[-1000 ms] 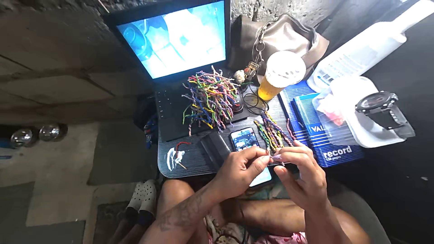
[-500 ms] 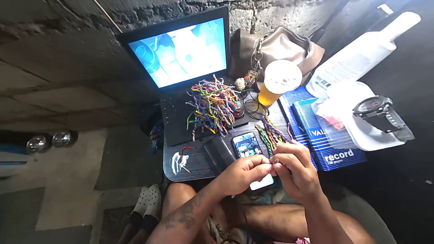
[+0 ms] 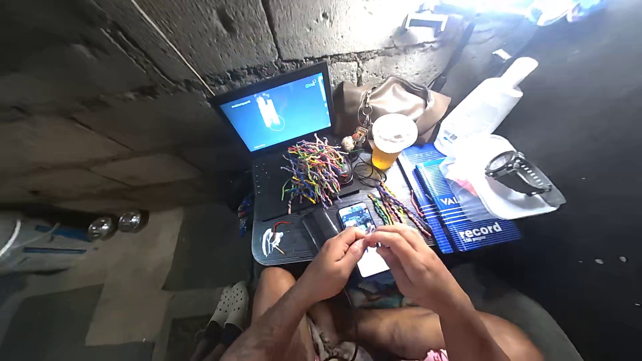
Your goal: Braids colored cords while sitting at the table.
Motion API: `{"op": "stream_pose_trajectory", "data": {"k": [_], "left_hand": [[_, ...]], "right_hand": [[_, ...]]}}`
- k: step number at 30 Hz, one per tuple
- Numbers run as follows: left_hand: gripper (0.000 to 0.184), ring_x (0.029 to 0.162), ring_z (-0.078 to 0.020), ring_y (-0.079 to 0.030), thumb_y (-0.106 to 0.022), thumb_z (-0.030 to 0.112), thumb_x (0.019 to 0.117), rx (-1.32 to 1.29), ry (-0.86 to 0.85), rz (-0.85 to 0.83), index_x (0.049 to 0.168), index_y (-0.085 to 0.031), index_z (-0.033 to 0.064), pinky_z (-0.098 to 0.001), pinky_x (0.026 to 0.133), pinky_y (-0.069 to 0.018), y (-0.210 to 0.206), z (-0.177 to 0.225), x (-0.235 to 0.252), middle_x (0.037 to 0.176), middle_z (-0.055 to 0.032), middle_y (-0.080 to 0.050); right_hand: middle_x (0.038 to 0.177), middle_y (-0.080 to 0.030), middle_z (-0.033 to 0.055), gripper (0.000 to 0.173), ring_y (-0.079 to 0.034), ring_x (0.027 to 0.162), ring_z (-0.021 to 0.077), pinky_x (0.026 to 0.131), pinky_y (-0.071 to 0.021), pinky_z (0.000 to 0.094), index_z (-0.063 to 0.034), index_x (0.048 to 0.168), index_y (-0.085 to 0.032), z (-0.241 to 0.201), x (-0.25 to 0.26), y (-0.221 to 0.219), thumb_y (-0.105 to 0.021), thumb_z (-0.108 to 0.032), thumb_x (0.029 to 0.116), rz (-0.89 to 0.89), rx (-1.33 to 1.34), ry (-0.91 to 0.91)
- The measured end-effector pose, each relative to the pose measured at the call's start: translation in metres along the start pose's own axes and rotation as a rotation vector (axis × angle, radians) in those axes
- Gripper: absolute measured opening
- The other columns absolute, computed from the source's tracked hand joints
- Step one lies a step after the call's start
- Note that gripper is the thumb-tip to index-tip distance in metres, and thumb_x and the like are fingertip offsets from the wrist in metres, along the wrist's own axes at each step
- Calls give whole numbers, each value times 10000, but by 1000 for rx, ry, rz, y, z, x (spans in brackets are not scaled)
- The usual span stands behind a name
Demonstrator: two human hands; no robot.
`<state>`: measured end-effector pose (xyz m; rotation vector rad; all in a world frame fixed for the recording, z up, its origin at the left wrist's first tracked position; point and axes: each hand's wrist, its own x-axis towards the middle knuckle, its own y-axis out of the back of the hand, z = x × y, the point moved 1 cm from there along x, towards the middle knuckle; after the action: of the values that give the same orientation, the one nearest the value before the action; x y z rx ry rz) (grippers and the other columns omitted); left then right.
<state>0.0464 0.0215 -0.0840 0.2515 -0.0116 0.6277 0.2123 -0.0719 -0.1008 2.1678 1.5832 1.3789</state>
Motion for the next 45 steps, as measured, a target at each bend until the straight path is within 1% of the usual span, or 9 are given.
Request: {"op": "stream_pose_trajectory", "data": {"k": [9, 14, 19, 23, 26, 30, 36, 42, 45], "left_hand": [[148, 554, 91, -386, -513, 305, 1046, -309, 229, -49, 930, -591, 256, -101, 508, -315, 0, 68, -87, 702, 193, -494], [221, 691, 63, -530, -522, 200, 1043, 554, -70, 214, 995, -690, 64, -108, 639, -446, -19, 114, -124, 813, 71, -619], [184, 599, -198, -576, -533, 199, 1007, 1358, -481, 229, 947, -652, 72, -306, 527, -492, -25, 128, -162, 700, -65, -548], [200, 708, -152, -635, -547, 148, 981, 1058, -144, 90, 969, -706, 27, -288, 666, -538, -21, 144, -175, 835, -88, -677], [218, 714, -76, -584, -523, 141, 995, 858, 20, 0, 966, -689, 3, -201, 662, -488, -12, 152, -171, 840, -81, -654], [235, 696, -20, -550, -510, 143, 999, 727, 15, -40, 948, -686, -4, -156, 646, -445, -8, 148, -164, 800, -57, -638], [182, 701, -41, -567, -569, 111, 986, 738, -109, -10, 941, -705, -2, -155, 652, -460, -9, 138, -161, 805, -65, -649], [126, 555, -156, -516, -579, 168, 958, 1188, -498, 143, 868, -625, 91, -257, 493, -434, -16, 113, -151, 658, -35, -501], [129, 647, -96, -570, -598, 114, 944, 879, -276, 98, 920, -693, 29, -193, 598, -478, -13, 117, -146, 747, -64, -614]], "right_hand": [[1031, -693, 13, 210, -658, 1049, 166, 1084, -421, 416, -203, 1084, -661, -61, -7, -3, -501, -340, 1074, 166, -139, 315], [862, -670, 36, 314, -636, 870, 182, 938, -443, 377, -140, 926, -646, -92, -15, -1, -434, -313, 1080, 172, 107, 297], [821, -594, -71, 305, -583, 788, -9, 788, -511, 219, -57, 935, -618, -120, -27, 3, -395, -217, 1067, -500, 1184, -154], [921, -676, 106, 288, -651, 917, 194, 907, -477, 392, 8, 1008, -684, -127, -31, 6, -463, -167, 1064, -369, 637, 169], [1012, -698, 16, 234, -672, 976, 195, 1012, -469, 456, -169, 1117, -663, -123, -35, 0, -449, -247, 1067, -56, 127, 443], [1060, -680, 0, 238, -660, 998, 181, 1053, -451, 447, -193, 1139, -644, -118, -35, 8, -471, -343, 1077, 31, -69, 548], [859, -661, -23, 277, -649, 854, 148, 1006, -464, 386, -190, 958, -628, -113, -35, -4, -425, -331, 1084, 102, 16, 541], [773, -555, -88, 326, -570, 745, -25, 744, -509, 198, -102, 905, -592, -113, -33, -6, -380, -276, 1081, -414, 1018, -132], [869, -657, 28, 280, -629, 858, 123, 879, -467, 338, -87, 991, -656, -110, -35, -1, -467, -275, 1077, -86, 484, 136]]}}
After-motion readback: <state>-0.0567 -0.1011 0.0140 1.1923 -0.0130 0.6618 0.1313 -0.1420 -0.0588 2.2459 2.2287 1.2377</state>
